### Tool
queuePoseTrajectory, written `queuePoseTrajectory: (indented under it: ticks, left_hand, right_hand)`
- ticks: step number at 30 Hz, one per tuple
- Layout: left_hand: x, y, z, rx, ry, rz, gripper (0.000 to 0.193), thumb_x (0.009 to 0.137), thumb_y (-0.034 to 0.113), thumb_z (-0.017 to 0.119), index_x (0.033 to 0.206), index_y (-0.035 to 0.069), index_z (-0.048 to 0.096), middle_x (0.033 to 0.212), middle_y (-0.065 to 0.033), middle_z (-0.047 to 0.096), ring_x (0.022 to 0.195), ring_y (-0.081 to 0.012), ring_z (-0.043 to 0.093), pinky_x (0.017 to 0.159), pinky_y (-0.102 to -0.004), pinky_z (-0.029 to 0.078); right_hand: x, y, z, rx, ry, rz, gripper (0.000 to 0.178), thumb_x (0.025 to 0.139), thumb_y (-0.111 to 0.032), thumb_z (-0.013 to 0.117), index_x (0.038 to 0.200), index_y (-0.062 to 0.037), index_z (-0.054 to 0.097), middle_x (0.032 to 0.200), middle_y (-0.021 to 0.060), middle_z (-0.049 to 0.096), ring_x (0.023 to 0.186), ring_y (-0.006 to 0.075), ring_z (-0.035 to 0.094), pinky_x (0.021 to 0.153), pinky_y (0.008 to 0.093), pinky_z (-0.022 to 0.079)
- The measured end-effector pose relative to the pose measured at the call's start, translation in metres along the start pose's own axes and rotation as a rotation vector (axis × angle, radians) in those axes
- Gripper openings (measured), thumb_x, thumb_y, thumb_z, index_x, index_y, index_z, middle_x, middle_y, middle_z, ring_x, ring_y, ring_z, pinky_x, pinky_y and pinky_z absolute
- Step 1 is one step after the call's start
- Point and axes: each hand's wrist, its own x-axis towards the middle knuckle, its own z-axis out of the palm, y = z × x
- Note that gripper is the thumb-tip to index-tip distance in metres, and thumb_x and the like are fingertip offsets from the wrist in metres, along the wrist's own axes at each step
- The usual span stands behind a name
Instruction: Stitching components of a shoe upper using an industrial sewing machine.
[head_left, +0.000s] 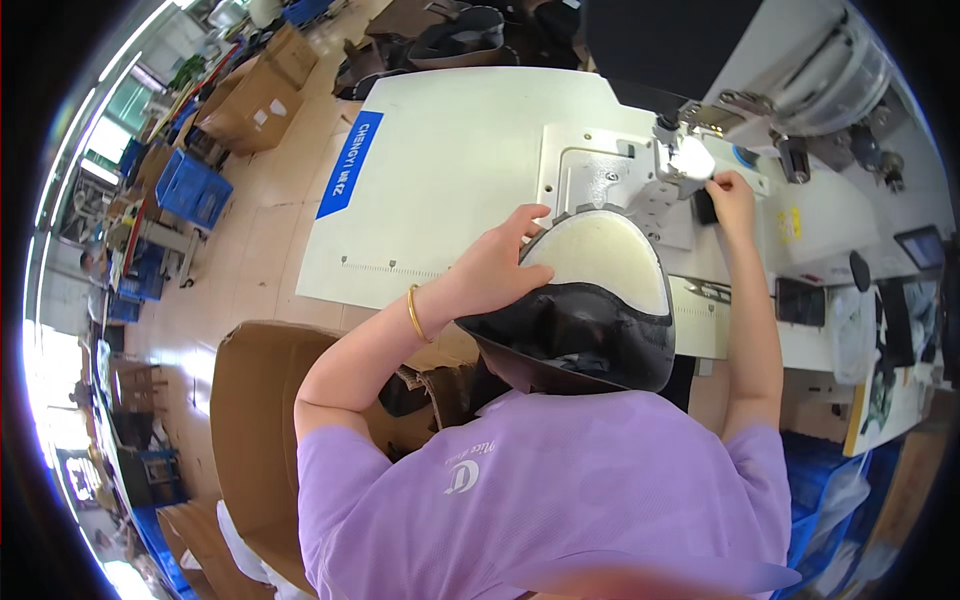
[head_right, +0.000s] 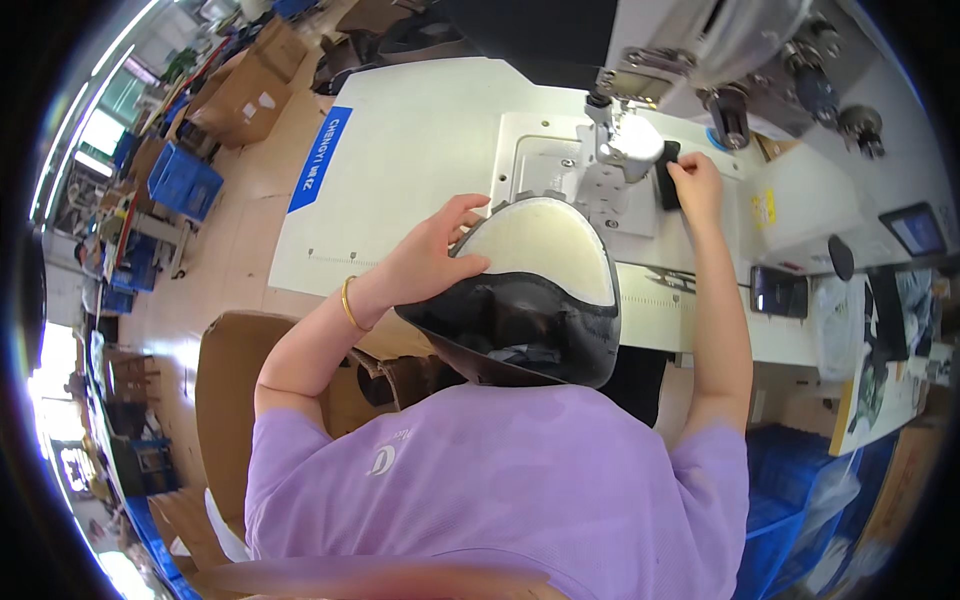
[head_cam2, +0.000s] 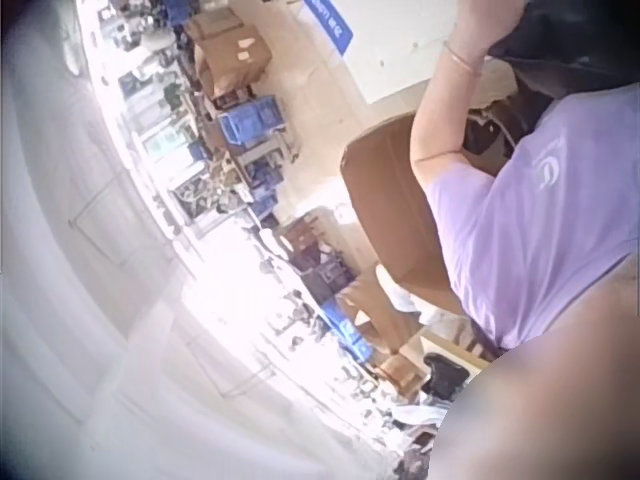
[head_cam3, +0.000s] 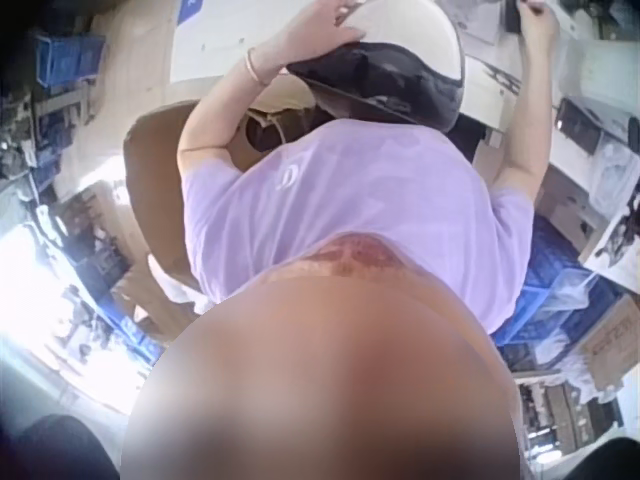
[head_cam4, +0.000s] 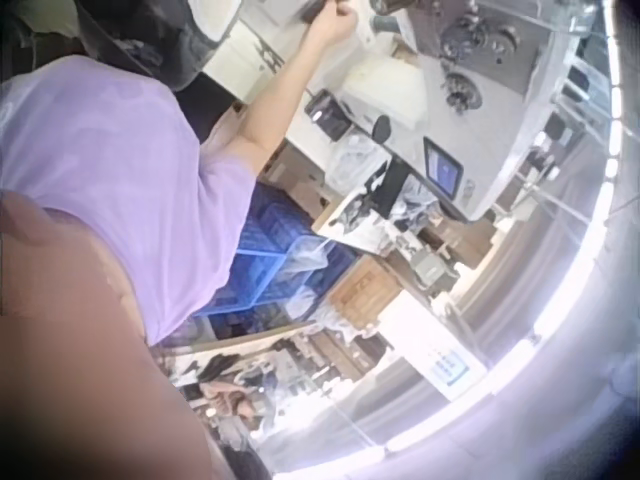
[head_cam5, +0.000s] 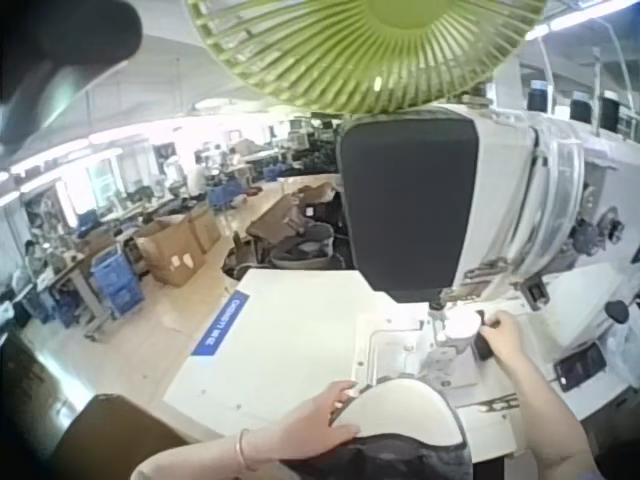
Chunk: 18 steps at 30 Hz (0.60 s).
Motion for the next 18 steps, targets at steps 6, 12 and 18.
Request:
queuePoseTrajectory:
  ticks: [6, 12, 18]
  left_hand:
    - [0.003, 0.052, -0.015, 0.111, 0.171, 0.358, 0.058, 0.079, -0.002, 0.064, 0.132, 0.003, 0.041, 0.122, -0.0083, 0.055, 0.112, -0.0213, 0.055, 0.094, -0.0343, 0.046]
    - [0.016, 0.083, 0.022, -0.603, -0.184, 0.471, 0.047, 0.077, -0.005, 0.069, 0.121, 0.001, 0.053, 0.115, -0.0062, 0.059, 0.105, -0.0158, 0.058, 0.091, -0.0304, 0.049]
    - [0.026, 0.063, 0.0, -0.662, -0.364, 0.08, 0.028, 0.076, -0.004, 0.07, 0.103, -0.002, 0.063, 0.09, -0.0025, 0.066, 0.087, -0.0081, 0.06, 0.077, -0.0229, 0.05]
  right_hand:
    - [-0.081, -0.112, -0.089, 0.393, -0.327, -0.092, 0.015, 0.076, -0.004, 0.069, 0.08, -0.0049, 0.055, 0.074, -0.0033, 0.054, 0.071, 0.0063, 0.053, 0.064, 0.0209, 0.042]
    - [-0.131, -0.19, -0.097, 0.664, -0.631, -0.144, 0.02, 0.074, 0.0, 0.072, 0.082, -0.0066, 0.054, 0.078, -0.0051, 0.052, 0.072, 0.0018, 0.049, 0.059, 0.0171, 0.036]
    - [-0.134, -0.191, -0.077, 0.959, -0.579, -0.014, 0.022, 0.078, -0.001, 0.066, 0.099, -0.0024, 0.059, 0.08, -0.0023, 0.06, 0.073, 0.0029, 0.053, 0.065, 0.0187, 0.042]
